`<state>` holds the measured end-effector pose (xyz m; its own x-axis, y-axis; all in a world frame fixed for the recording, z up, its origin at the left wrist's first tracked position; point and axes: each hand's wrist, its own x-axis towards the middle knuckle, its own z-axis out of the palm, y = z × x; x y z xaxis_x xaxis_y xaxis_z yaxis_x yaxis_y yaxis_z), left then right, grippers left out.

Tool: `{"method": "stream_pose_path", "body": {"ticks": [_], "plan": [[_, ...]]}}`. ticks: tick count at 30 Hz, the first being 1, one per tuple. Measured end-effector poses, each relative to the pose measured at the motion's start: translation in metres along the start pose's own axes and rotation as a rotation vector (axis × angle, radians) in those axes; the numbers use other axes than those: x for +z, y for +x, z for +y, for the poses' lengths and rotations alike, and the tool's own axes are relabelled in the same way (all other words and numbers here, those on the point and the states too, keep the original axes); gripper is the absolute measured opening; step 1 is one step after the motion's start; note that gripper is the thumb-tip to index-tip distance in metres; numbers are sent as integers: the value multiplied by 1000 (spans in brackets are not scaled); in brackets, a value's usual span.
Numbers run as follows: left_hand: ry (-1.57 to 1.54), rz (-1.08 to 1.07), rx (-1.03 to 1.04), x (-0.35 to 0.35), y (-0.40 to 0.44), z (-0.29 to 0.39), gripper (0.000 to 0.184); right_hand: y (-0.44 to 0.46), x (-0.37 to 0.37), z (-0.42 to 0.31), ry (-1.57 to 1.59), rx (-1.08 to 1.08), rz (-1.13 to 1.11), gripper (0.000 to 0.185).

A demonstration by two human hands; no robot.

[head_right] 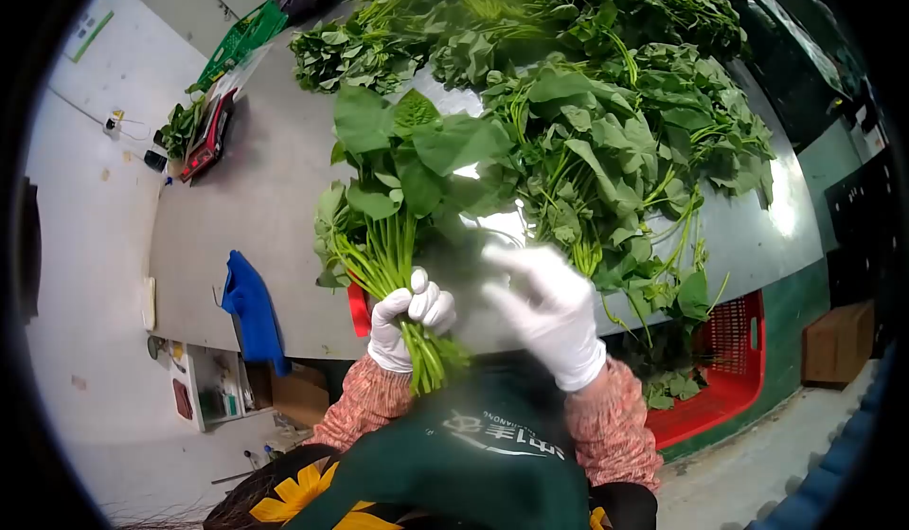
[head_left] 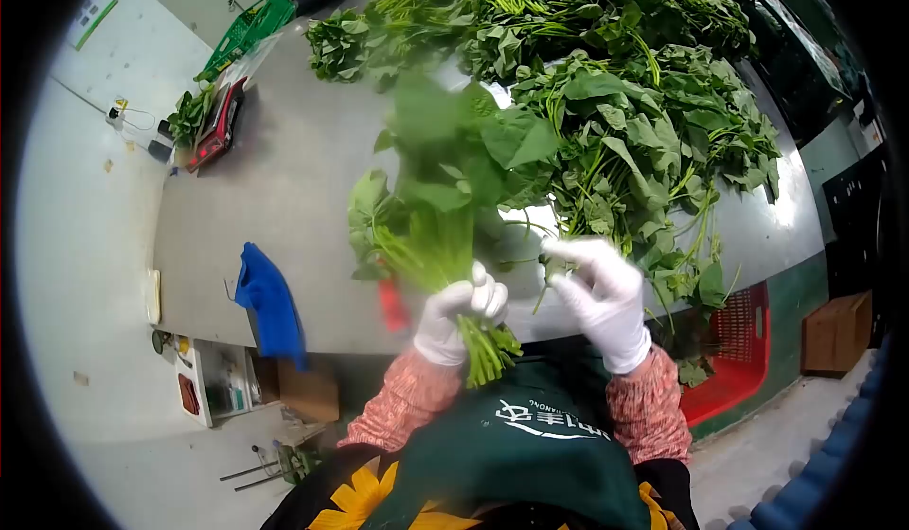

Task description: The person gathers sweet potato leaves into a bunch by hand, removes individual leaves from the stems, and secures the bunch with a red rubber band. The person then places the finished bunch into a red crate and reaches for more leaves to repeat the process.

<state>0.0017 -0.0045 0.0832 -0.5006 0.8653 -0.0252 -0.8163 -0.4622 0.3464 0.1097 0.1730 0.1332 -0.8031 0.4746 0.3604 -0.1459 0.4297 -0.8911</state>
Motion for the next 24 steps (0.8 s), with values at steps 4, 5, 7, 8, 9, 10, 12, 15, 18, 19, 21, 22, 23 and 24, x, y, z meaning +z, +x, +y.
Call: {"method": "stream_pose_path", "body": {"ticks": [4,5,7,8,9,10,12,15,18,19,21,22,23,24], "plan": [[-122,-148,-59,-4,-1,-5,12,36,4,7,90,147,6,56],[-141,-165,-80,-5,-2,-6,12,39,10,10,167,169,-88,59],[-181,-200,-108,-9,-2,-6,12,36,25,29,400,229,-216,55],[-190,-220,-102,-8,-1,-4,10,33,29,30,446,310,-239,44],[-223,-247,-87,-10,-1,-1,10,33,27,21,468,428,-294,34],[-256,-270,-67,-15,0,4,10,26,24,24,355,395,-250,27],[-249,-312,15,-19,1,14,12,13,7,15,256,448,-150,18],[-173,-201,116,-16,-2,29,13,-30,-41,53,-225,302,9,16],[68,64,132,-12,-4,30,20,-63,-91,48,-746,258,50,43],[165,144,118,-9,-1,25,21,-69,-96,44,-863,292,132,50],[250,277,20,-4,3,17,24,-64,-93,19,-823,359,211,50],[260,294,-41,-1,5,11,24,-60,-87,13,-778,235,185,50],[270,310,-99,4,8,5,25,-55,-80,9,-732,108,156,49],[310,255,-125,8,11,-1,23,-49,-68,4,-603,80,114,43]]}}
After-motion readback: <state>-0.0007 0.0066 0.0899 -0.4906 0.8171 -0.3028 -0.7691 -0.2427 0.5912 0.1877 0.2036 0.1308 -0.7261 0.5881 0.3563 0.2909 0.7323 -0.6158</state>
